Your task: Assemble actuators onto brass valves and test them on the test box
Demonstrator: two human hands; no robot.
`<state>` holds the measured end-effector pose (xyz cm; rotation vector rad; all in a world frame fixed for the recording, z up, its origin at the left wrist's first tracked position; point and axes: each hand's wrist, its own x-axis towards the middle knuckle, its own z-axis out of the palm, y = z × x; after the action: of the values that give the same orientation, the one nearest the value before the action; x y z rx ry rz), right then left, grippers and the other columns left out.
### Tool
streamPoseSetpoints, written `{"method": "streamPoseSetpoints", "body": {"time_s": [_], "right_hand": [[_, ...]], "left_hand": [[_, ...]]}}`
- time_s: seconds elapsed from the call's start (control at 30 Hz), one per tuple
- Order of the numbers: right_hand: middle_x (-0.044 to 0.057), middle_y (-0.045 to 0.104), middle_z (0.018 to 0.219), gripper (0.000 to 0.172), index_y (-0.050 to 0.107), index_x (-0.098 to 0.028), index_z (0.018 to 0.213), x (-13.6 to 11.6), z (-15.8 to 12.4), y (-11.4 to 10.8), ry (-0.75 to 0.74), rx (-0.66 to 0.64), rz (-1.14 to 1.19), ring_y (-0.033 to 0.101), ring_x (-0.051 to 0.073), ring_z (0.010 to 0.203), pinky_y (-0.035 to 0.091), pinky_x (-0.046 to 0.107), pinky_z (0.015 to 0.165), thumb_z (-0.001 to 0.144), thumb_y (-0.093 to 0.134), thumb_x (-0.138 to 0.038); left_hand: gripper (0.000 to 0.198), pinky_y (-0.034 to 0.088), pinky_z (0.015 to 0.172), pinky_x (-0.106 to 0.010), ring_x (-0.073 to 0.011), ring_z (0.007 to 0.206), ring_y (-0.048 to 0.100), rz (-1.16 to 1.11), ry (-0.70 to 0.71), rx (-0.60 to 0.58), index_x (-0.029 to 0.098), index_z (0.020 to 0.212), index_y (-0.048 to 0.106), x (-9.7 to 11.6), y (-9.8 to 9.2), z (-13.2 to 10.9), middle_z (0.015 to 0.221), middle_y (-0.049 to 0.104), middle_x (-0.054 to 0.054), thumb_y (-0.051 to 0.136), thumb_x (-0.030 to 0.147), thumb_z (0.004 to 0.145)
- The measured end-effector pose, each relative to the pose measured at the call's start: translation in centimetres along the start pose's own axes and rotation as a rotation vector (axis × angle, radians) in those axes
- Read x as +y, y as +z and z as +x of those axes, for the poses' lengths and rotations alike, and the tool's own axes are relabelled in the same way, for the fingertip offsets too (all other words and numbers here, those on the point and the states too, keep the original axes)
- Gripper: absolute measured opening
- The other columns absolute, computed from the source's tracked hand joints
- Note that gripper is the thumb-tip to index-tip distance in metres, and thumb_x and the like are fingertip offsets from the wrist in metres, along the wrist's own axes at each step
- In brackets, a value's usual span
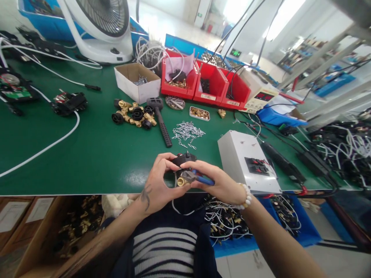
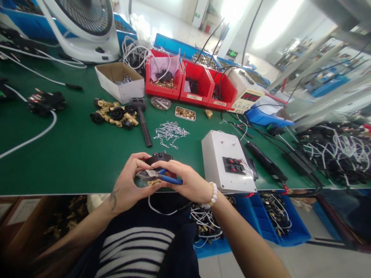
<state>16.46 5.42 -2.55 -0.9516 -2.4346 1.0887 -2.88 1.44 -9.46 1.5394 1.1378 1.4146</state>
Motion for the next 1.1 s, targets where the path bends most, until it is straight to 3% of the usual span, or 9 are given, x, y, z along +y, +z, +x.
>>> {"method": "streamPoseSetpoints", "body": {"time_s": [0.2, 0.37, 0.4, 0.53, 0.57, 0.73, 0.9, 1.03, 1.1], "right_hand": [[0.006, 0.070, 0.105, 0.034, 0.061, -0.020, 0.128, -0.9, -0.6, -0.4, 0.007, 0.094, -0.070, 0.063, 0.016, 0.081, 0.054, 0.032, 0.075, 0.095, 0.063, -0.029], [0.003, 0.068, 0.093, 0.015, 0.064, -0.023, 0.106, -1.4, -2.2, -0.8, 0.091, 0.667, -0.309, 0.063, 0.016, 0.074, 0.052, 0.029, 0.068, 0.095, 0.054, -0.021], [0.003, 0.067, 0.089, 0.014, 0.064, -0.022, 0.102, -1.3, -2.4, -0.8, 0.112, 0.685, -0.385, 0.062, 0.016, 0.070, 0.051, 0.029, 0.065, 0.093, 0.053, -0.020], [0.006, 0.067, 0.082, 0.019, 0.065, -0.019, 0.097, -1.5, -2.9, -0.7, 0.177, 0.358, -0.594, 0.062, 0.019, 0.067, 0.047, 0.031, 0.060, 0.088, 0.049, -0.012], [0.006, 0.067, 0.083, 0.019, 0.064, -0.019, 0.097, -1.6, -3.1, -0.7, 0.179, 0.362, -0.589, 0.063, 0.019, 0.070, 0.048, 0.031, 0.061, 0.089, 0.049, -0.012], [0.003, 0.065, 0.085, 0.016, 0.059, -0.023, 0.101, -1.7, -3.5, -0.2, 0.089, 0.806, -0.552, 0.061, 0.017, 0.069, 0.048, 0.029, 0.063, 0.089, 0.054, -0.014], [0.003, 0.063, 0.075, 0.021, 0.062, -0.021, 0.094, -1.6, -3.1, 0.0, 0.147, 0.312, -0.658, 0.058, 0.017, 0.060, 0.042, 0.028, 0.053, 0.086, 0.047, -0.009], [0.002, 0.064, 0.080, 0.013, 0.058, -0.022, 0.099, -2.2, -3.2, -0.5, 0.130, 0.731, -0.581, 0.059, 0.016, 0.064, 0.047, 0.028, 0.059, 0.090, 0.052, -0.015], [0.002, 0.063, 0.078, 0.016, 0.058, -0.021, 0.099, -2.0, -3.2, -0.5, 0.124, 0.716, -0.619, 0.057, 0.015, 0.061, 0.045, 0.028, 0.057, 0.087, 0.053, -0.012]], "left_hand": [[0.037, 0.054, 0.095, -0.040, -0.0239, 0.114, 0.061, -0.002, 0.036, -0.015, 0.020, 0.094, 0.056, -0.4, -0.1, 0.0, 0.119, 0.056, -0.009, 0.083, 0.031, 0.072], [0.036, 0.051, 0.100, -0.047, -0.0247, 0.114, 0.060, -0.007, 0.035, -0.041, 0.020, 0.093, 0.055, -0.5, -0.2, 0.0, 0.121, 0.055, -0.009, 0.083, 0.024, 0.071], [0.037, 0.051, 0.100, -0.048, -0.0248, 0.114, 0.060, -0.010, 0.040, -0.040, 0.020, 0.093, 0.054, -0.5, -0.2, 0.0, 0.121, 0.055, -0.009, 0.083, 0.023, 0.071], [0.036, 0.051, 0.100, -0.050, -0.0258, 0.116, 0.058, -0.009, 0.048, -0.034, 0.020, 0.092, 0.054, -0.5, -0.2, 0.0, 0.120, 0.054, -0.009, 0.083, 0.023, 0.070], [0.036, 0.051, 0.100, -0.050, -0.0259, 0.116, 0.058, -0.005, 0.045, -0.034, 0.020, 0.092, 0.054, -0.5, -0.2, 0.0, 0.120, 0.054, -0.009, 0.083, 0.023, 0.070], [0.036, 0.052, 0.099, -0.049, -0.0254, 0.113, 0.061, -0.006, 0.041, -0.028, 0.020, 0.091, 0.054, -0.4, -0.2, 0.0, 0.120, 0.055, -0.010, 0.082, 0.024, 0.070], [0.036, 0.053, 0.098, -0.048, -0.0262, 0.115, 0.060, 0.079, 0.077, -0.020, 0.020, 0.091, 0.056, -0.3, -0.2, 0.0, 0.119, 0.057, -0.010, 0.083, 0.023, 0.068], [0.036, 0.052, 0.098, -0.048, -0.0254, 0.114, 0.060, 0.050, 0.060, -0.025, 0.020, 0.091, 0.055, -0.4, -0.3, -0.1, 0.121, 0.056, -0.010, 0.083, 0.024, 0.069], [0.036, 0.052, 0.098, -0.048, -0.0254, 0.114, 0.059, 0.039, 0.049, -0.026, 0.020, 0.092, 0.055, -0.4, -0.3, -0.1, 0.121, 0.055, -0.010, 0.083, 0.025, 0.070]]}}
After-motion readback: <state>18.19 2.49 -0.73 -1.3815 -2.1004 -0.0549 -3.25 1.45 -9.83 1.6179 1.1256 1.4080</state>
